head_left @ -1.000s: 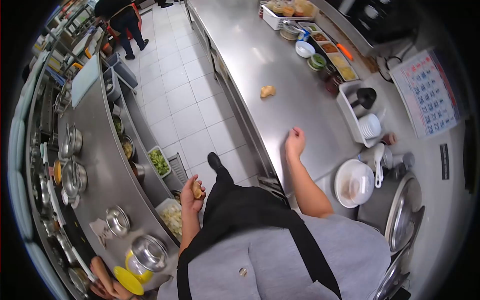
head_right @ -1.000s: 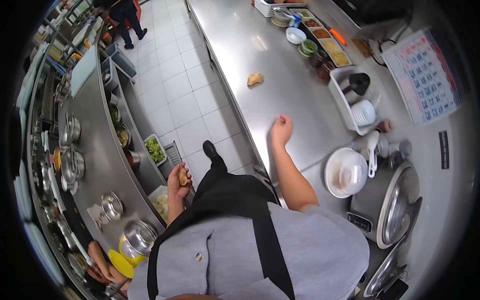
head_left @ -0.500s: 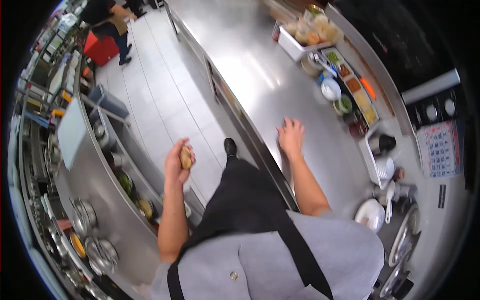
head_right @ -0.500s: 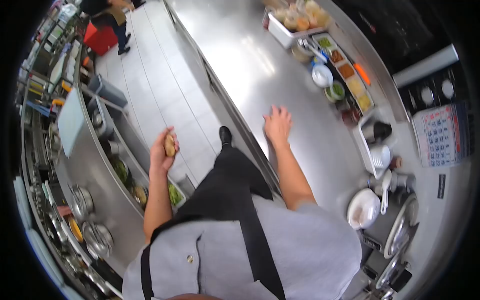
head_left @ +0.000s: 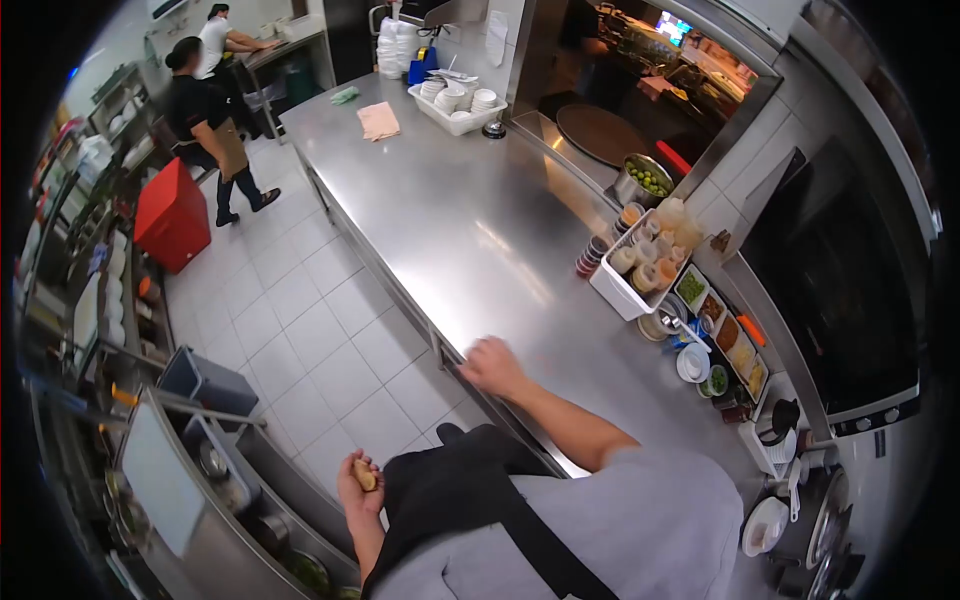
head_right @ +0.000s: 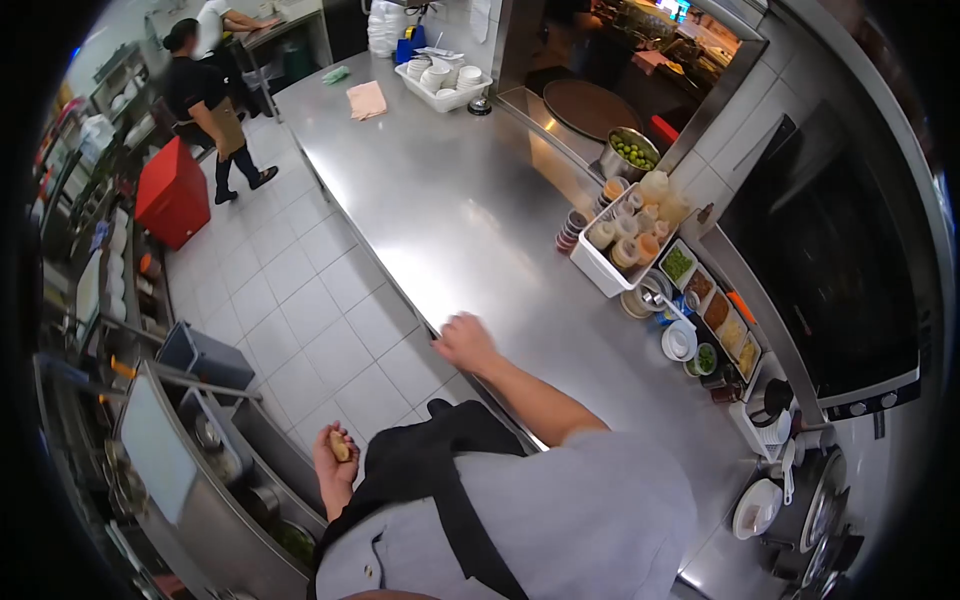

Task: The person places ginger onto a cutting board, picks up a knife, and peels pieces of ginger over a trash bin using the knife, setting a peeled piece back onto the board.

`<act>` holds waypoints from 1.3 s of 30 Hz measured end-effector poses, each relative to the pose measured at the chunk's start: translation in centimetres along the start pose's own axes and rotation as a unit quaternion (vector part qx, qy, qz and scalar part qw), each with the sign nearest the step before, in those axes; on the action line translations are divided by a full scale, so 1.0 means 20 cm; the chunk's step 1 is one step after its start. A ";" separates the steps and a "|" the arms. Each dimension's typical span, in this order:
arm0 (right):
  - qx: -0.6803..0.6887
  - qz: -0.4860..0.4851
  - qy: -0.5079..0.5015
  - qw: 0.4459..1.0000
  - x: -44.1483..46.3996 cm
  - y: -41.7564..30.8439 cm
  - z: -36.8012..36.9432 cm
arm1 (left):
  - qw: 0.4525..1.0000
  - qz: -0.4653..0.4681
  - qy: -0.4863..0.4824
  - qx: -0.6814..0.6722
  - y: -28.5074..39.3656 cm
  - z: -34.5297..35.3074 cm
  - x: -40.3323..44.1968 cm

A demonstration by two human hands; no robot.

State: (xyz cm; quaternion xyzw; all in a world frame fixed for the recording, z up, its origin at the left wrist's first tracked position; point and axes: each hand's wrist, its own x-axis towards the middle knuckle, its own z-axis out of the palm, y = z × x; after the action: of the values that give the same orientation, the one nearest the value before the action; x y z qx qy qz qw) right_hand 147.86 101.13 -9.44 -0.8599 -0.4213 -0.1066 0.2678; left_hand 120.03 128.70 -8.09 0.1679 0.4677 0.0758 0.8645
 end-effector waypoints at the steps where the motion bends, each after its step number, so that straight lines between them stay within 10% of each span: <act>1: 0.036 -0.032 0.006 0.999 0.25 -0.09 0.07 | 1.000 0.017 0.005 -0.016 0.11 0.07 0.04; 15: 0.343 -0.260 -0.080 0.899 2.06 -1.31 0.97 | 0.986 0.093 -0.124 0.068 1.71 0.43 0.84; 28: 0.369 -0.094 0.019 0.925 3.39 -1.06 1.39 | 0.947 -0.010 -0.242 0.211 2.92 1.29 1.65; 39: 0.418 -0.268 -0.240 0.834 4.62 -1.13 2.01 | 0.961 0.086 -0.184 0.190 3.88 1.36 2.26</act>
State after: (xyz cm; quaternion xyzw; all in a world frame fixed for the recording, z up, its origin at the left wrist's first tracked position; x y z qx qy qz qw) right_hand 186.00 196.26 3.18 -0.5181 -0.6906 0.2217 0.4533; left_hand 169.66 208.02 -1.79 0.3796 0.2901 0.0278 0.8781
